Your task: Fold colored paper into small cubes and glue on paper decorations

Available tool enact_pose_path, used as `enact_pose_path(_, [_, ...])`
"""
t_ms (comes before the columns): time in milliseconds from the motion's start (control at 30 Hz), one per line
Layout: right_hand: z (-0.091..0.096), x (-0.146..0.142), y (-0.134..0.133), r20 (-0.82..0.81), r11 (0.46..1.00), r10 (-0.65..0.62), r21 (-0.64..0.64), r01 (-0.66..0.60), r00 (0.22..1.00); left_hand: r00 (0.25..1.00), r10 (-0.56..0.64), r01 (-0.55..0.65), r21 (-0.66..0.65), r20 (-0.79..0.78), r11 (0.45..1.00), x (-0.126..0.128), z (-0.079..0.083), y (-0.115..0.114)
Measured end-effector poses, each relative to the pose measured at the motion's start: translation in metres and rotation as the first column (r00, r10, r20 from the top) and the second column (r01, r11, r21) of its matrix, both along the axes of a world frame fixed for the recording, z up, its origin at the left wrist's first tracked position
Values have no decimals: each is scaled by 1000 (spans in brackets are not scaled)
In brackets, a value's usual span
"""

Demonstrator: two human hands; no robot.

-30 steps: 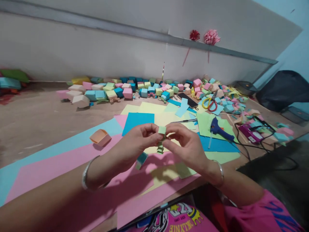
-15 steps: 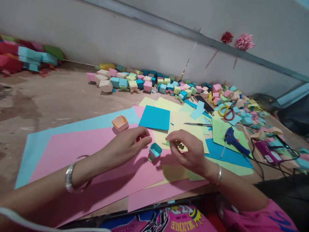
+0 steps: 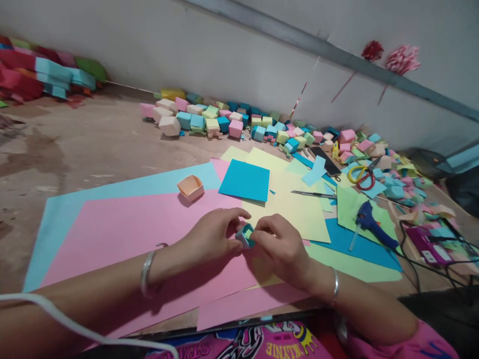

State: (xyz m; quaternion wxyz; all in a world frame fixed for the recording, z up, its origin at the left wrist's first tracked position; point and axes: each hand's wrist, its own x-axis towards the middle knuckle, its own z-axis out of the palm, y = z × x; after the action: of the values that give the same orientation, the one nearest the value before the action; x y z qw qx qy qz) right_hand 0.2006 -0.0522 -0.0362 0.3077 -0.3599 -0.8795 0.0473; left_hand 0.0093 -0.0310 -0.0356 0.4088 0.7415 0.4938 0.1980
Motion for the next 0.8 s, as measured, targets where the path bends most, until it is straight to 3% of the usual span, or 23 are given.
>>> enact_pose_path(300, [-3, 1, -6, -56, 984, -68, -167, 57, 996, 964, 39, 5, -166, 262, 986, 5, 7, -8])
enact_pose_path(500, [-1, -2, -3, -121, 940, -145, -326, 99, 982, 905, 119, 21, -322, 408, 947, 7, 4, -7])
enact_pose_path(600, [-1, -2, -2, -137, 952, -126, -295, 81, 983, 890, 134, 26, -343, 436, 939, 9, 3, -6])
enact_pose_path(800, [2, -1, -1, -79, 993, -42, -117, 33, 996, 874, 146, -4, -294, 464, 956, 11, 6, -8])
